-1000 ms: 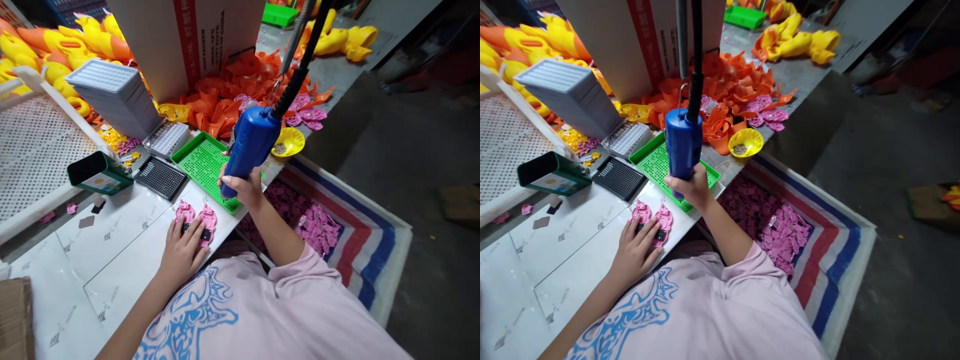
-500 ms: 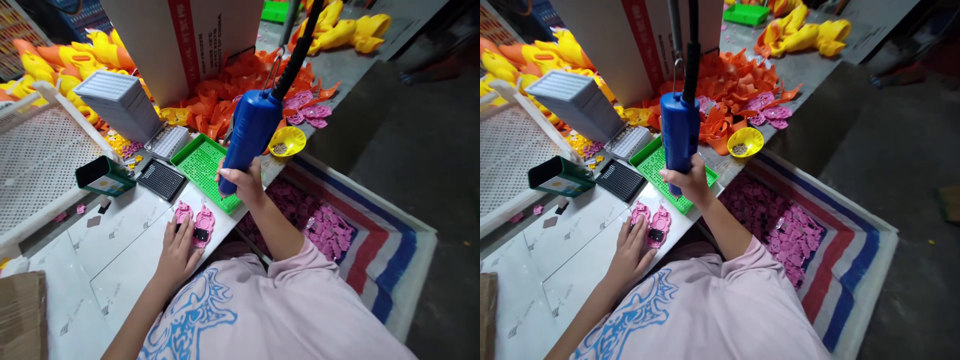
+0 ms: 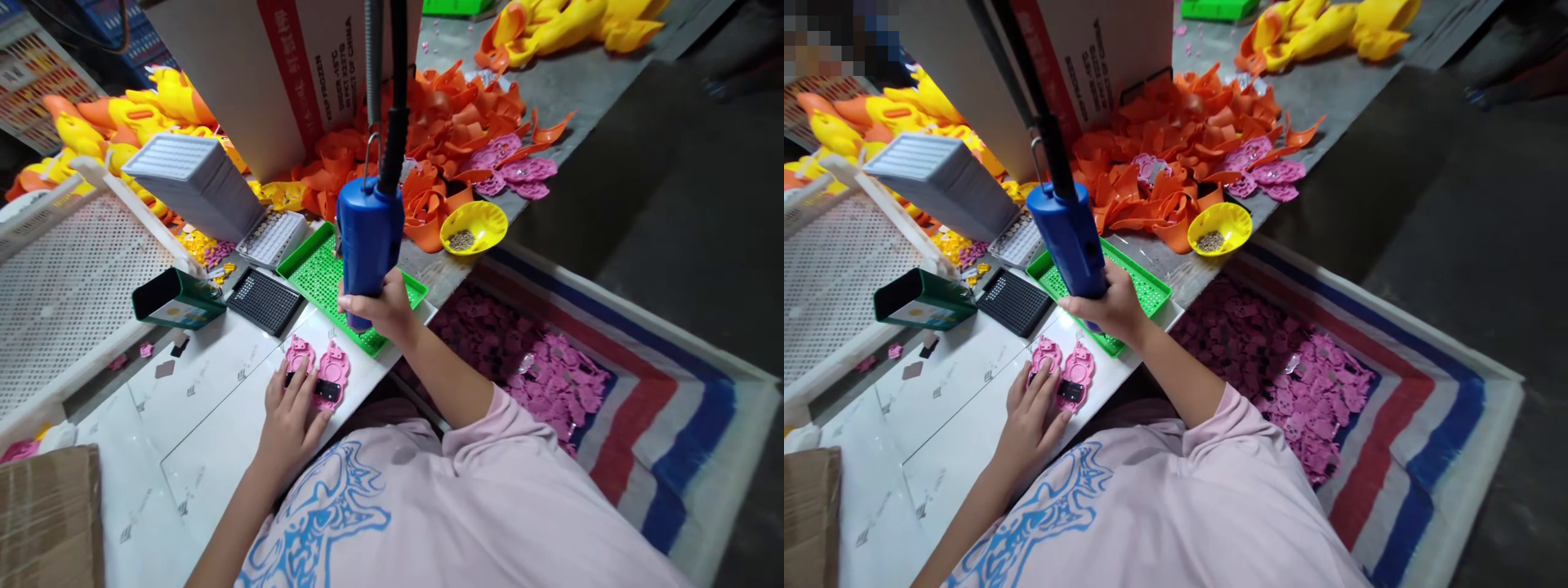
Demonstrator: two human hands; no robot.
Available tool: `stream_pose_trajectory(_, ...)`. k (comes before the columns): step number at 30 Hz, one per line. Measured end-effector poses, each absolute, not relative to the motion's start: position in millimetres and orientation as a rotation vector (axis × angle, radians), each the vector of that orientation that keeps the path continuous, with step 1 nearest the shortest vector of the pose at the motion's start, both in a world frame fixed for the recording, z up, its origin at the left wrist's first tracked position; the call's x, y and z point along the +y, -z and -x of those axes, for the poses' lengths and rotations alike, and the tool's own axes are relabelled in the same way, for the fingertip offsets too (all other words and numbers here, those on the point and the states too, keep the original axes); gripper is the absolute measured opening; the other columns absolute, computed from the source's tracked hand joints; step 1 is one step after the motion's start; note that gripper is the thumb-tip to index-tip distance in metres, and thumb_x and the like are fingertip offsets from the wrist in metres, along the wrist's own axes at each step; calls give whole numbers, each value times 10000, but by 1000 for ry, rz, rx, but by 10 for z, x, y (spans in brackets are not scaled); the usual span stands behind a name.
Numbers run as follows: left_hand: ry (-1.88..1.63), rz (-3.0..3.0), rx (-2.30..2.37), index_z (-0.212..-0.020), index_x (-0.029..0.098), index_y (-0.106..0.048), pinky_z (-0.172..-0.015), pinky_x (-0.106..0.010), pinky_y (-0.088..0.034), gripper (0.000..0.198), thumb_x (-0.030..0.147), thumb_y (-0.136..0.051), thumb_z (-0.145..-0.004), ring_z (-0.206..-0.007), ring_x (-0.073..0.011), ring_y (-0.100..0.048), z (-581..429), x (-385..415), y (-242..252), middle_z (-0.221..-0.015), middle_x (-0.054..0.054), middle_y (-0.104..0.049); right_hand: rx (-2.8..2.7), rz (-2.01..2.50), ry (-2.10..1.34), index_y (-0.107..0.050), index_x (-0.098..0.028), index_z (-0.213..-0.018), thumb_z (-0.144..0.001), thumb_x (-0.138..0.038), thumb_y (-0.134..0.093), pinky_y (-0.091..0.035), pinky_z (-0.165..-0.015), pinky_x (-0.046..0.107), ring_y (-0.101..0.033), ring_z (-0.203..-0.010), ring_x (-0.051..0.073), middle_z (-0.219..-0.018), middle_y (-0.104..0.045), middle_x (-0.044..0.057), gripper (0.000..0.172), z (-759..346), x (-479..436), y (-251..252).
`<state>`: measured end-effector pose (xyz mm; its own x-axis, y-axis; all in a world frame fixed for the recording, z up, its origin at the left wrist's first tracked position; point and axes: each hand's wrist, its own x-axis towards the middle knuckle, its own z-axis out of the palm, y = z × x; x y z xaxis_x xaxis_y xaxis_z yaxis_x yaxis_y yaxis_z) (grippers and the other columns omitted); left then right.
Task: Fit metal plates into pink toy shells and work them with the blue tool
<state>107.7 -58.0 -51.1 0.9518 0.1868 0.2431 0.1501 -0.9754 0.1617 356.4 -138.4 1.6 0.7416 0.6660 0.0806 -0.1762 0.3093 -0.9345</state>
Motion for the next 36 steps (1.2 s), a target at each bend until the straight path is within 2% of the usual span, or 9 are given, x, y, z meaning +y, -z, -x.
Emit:
stream_pose_trajectory(7,-390,-2996,236,-1509,189,-295,-1133,-507,-298,623,326,-510,-940,-1459,-345,-245,-1092,-567,514,-1465,-153,-474,-686,1121,-570,-533,-194,-688,-575,-364,-772,-366,-500,251,-417,-559,95,-626,-485,-43,315,-3577,-1378,5)
stream_pose_trajectory(15,-319,-3013,287,-1514,211,-296,-1120,-526,-307,626,341,-511,-941,-1446,-356,-271,-1086,-558,516,-1480,-146,-458,-804,1134,-505,-514,-191,-688,-577,-331,-712,-363,-536,241,-359,-561,72,-614,-440,-71,267,-3600,-1373,-97)
stream_pose_trajectory(25,-329,-2988,283,-1493,197,-337,-1096,-539,-327,608,351,-516,-932,-1437,-367,-281,-1069,-540,550,-1468,-164,-467,-806,1145,-455,-519,-196,-664,-580,-330,-704,-359,-519,245,-378,-550,84,-598,-468,-58,243,-3565,-1401,-82)
stream_pose_trajectory(33,-379,-2983,249,-1524,204,-264,-1093,-538,-312,626,339,-478,-952,-1441,-362,-268,-1085,-545,546,-1474,-158,-459,-802,1200,-476,-525,-195,-645,-576,-332,-729,-372,-517,248,-409,-554,93,-598,-487,-46,255,-3535,-1393,-44)
stream_pose_trajectory(36,-381,-2976,269,-1518,207,-283,-1095,-529,-303,632,350,-501,-942,-1432,-362,-285,-1086,-558,545,-1475,-153,-461,-783,1209,-480,-525,-199,-653,-566,-337,-733,-374,-518,255,-413,-564,102,-605,-480,-39,264,-3527,-1390,-22)
